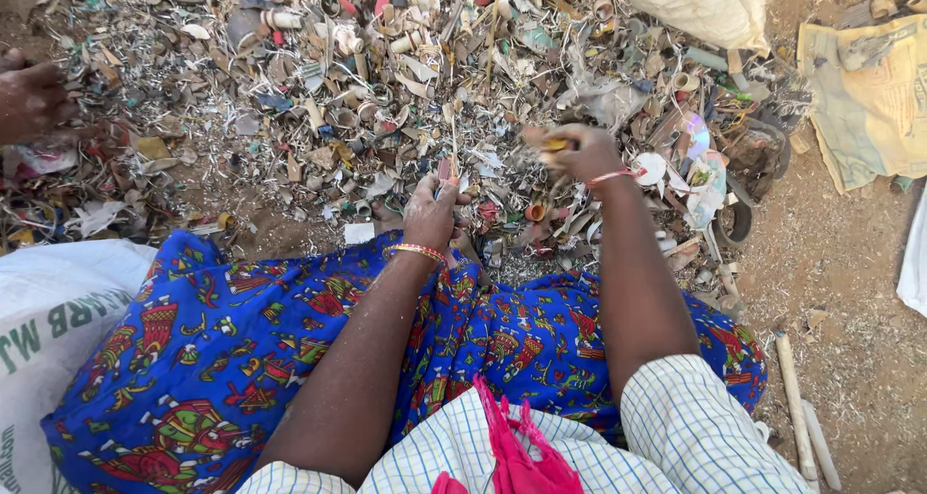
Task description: The person sorts through a pile of scrap material by hand, picking out small items like plastic tubes, circuit board fragments, and pieces of paper, and placing them into bags.
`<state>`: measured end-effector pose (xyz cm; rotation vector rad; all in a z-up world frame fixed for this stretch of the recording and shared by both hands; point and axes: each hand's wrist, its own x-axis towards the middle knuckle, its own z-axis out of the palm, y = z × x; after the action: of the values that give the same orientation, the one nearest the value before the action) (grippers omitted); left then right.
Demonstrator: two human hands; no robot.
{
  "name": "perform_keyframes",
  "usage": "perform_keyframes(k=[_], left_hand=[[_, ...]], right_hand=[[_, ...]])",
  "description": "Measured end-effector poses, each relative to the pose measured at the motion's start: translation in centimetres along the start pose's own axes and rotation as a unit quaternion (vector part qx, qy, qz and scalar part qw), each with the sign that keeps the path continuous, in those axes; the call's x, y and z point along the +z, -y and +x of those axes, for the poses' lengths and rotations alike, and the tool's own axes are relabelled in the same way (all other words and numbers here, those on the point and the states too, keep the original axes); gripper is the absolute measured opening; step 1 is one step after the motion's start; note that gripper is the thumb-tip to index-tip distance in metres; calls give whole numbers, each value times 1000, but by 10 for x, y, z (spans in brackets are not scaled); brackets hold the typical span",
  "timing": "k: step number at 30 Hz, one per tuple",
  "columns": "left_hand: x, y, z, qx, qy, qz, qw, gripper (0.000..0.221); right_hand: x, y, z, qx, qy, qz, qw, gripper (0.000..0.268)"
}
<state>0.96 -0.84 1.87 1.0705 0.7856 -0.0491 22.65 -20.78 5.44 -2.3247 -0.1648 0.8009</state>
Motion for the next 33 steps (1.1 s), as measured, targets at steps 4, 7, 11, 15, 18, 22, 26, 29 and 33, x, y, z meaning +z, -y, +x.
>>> perform_keyframes(k=[4, 7, 11, 15, 18, 22, 26, 29, 33], left_hand=[[1, 2, 4, 4, 6, -8, 1000, 29], [0, 16, 13, -5, 9, -19, 1000, 30], [3, 36, 27, 88, -37, 72, 993, 30], [4, 38, 34, 35, -44, 56, 997, 30], [7, 40, 27, 63, -22, -24, 997, 30], [6, 30, 25, 32, -15, -19, 999, 30], [7, 28, 25, 27, -13, -12, 999, 30], [6, 29, 30, 36, -15, 5, 999, 32], [7, 40, 37, 41, -8, -6, 999, 33]], right_hand=[[35, -21, 39, -15, -30, -79, 996, 66], [56, -37, 67, -78, -79, -215, 970, 81], [102, -51, 78, 45, -21, -319, 947, 113], [145, -64, 62, -93, -141, -257, 952, 87], [140, -81, 56, -119, -170, -192, 959, 60], [100, -87, 62, -75, -189, -158, 966, 44], [89, -81, 49, 34, -94, -175, 979, 35], [117, -69, 22, -15, -99, -273, 957, 56], [148, -63, -16, -10, -119, -313, 942, 51]])
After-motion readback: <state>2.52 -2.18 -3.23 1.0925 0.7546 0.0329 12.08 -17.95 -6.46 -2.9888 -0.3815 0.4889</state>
